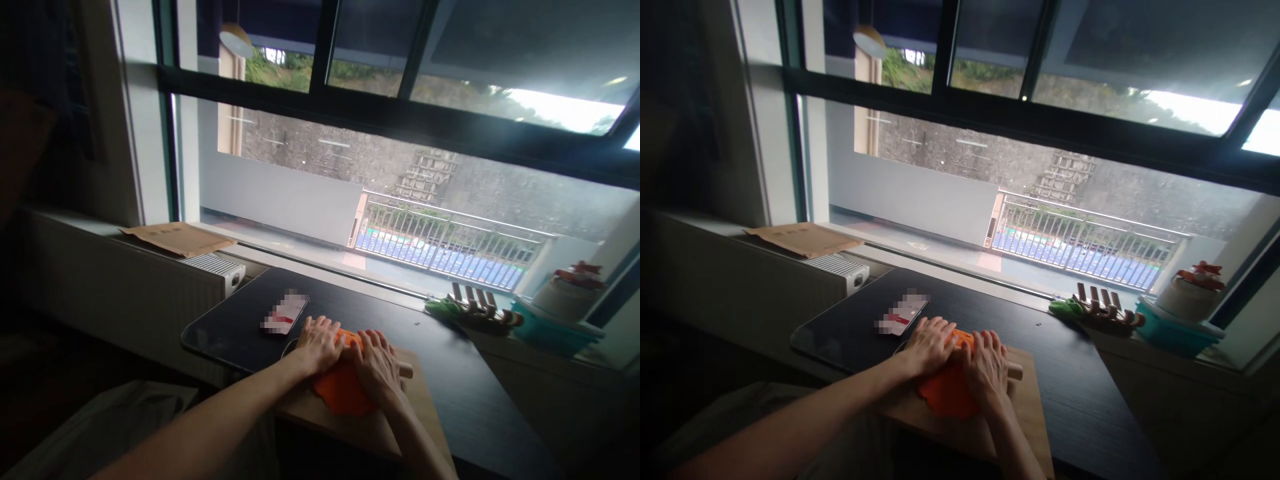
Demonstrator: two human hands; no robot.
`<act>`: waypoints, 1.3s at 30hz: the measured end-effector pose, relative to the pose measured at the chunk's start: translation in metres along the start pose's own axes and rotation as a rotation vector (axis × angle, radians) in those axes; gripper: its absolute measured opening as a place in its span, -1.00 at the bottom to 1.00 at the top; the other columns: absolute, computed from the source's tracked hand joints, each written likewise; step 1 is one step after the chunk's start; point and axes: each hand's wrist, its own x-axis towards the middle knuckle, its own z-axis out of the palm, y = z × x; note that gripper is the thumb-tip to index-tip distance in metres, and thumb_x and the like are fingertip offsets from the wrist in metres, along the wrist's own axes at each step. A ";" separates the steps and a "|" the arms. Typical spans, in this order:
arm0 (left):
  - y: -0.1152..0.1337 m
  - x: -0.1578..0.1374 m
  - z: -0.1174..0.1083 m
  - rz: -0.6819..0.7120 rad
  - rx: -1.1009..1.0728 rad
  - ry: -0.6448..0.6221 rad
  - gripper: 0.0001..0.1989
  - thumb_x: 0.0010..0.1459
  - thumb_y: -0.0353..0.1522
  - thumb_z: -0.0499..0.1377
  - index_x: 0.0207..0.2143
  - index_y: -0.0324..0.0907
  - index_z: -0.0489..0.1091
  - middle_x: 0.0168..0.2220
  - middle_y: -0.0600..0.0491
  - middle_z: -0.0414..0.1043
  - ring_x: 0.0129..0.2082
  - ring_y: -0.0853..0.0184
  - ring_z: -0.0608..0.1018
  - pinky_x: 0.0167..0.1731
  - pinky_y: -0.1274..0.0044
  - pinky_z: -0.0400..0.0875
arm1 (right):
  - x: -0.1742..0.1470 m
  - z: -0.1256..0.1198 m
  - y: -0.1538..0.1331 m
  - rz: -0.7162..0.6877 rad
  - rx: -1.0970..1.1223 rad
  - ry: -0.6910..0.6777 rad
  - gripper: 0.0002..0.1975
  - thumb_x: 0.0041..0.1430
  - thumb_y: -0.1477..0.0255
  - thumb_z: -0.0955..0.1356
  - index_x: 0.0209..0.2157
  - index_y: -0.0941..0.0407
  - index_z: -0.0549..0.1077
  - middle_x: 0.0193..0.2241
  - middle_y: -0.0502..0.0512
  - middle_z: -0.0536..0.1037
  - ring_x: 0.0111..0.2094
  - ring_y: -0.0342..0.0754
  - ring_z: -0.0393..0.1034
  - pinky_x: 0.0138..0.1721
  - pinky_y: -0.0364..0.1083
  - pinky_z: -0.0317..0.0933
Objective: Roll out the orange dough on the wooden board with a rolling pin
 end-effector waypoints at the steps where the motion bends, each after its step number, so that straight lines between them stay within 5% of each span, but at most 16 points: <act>1: 0.000 -0.011 -0.001 0.047 0.000 0.028 -0.50 0.27 -0.17 -0.17 0.10 -0.17 0.29 0.10 -0.10 0.36 0.13 0.13 0.30 0.17 0.19 0.04 | -0.010 0.001 0.002 -0.018 -0.006 -0.002 -0.52 0.32 0.21 0.07 0.15 0.07 0.29 0.16 0.11 0.31 0.24 0.08 0.01 0.21 0.08 -0.13; 3: 0.000 -0.025 0.000 0.111 -0.013 0.059 -0.50 0.27 -0.19 -0.18 0.16 -0.16 0.25 0.16 -0.08 0.30 0.16 0.13 0.27 0.18 0.21 0.05 | -0.021 0.002 0.008 -0.057 -0.002 -0.028 -0.51 0.31 0.17 0.09 0.15 0.05 0.29 0.19 0.09 0.28 0.27 0.10 -0.05 0.24 0.13 -0.18; 6: -0.004 -0.023 0.004 0.096 -0.013 0.029 -0.48 0.28 -0.20 -0.20 0.20 -0.14 0.21 0.22 -0.06 0.23 0.22 0.12 0.21 0.21 0.21 0.01 | -0.008 0.003 0.021 0.001 0.041 -0.041 -0.50 0.31 0.17 0.08 0.14 0.04 0.31 0.19 0.10 0.28 0.27 0.10 -0.04 0.17 0.09 -0.01; 12: -0.011 0.050 0.013 -0.065 -0.007 -0.050 -0.42 0.23 -0.12 -0.19 0.18 -0.17 0.23 0.19 -0.12 0.27 0.22 0.07 0.22 0.16 0.11 0.04 | 0.067 0.003 0.035 0.117 0.031 0.124 -0.58 0.31 0.26 0.10 0.05 0.04 0.39 0.13 0.15 0.35 0.21 0.10 0.07 0.17 0.10 -0.07; 17: -0.019 0.094 0.015 -0.143 -0.004 -0.107 -0.35 0.19 -0.09 -0.17 0.21 -0.28 0.16 0.20 -0.20 0.24 0.20 0.02 0.25 0.10 0.10 0.13 | 0.097 0.011 0.038 0.172 0.100 0.105 -0.59 0.29 0.23 0.11 -0.03 0.07 0.43 -0.02 0.21 0.46 0.08 0.12 0.24 0.04 0.08 0.10; 31: -0.005 0.023 0.002 0.036 0.163 -0.108 -0.45 0.25 -0.17 -0.23 0.16 -0.14 0.26 0.18 -0.07 0.30 0.20 0.11 0.26 0.15 0.14 0.06 | 0.014 -0.004 0.023 0.112 0.134 0.109 -0.62 0.31 0.21 0.12 -0.11 0.05 0.46 -0.02 0.15 0.45 0.16 0.10 0.11 0.13 0.06 -0.02; 39: -0.009 0.055 0.007 -0.002 0.113 -0.141 -0.48 0.21 -0.15 -0.18 0.09 -0.09 0.33 0.15 -0.07 0.33 0.17 0.07 0.30 0.09 0.09 0.13 | 0.044 -0.004 0.026 0.143 0.120 0.065 -0.62 0.30 0.21 0.13 -0.20 0.06 0.49 -0.09 0.17 0.49 0.10 0.12 0.18 0.05 0.07 0.08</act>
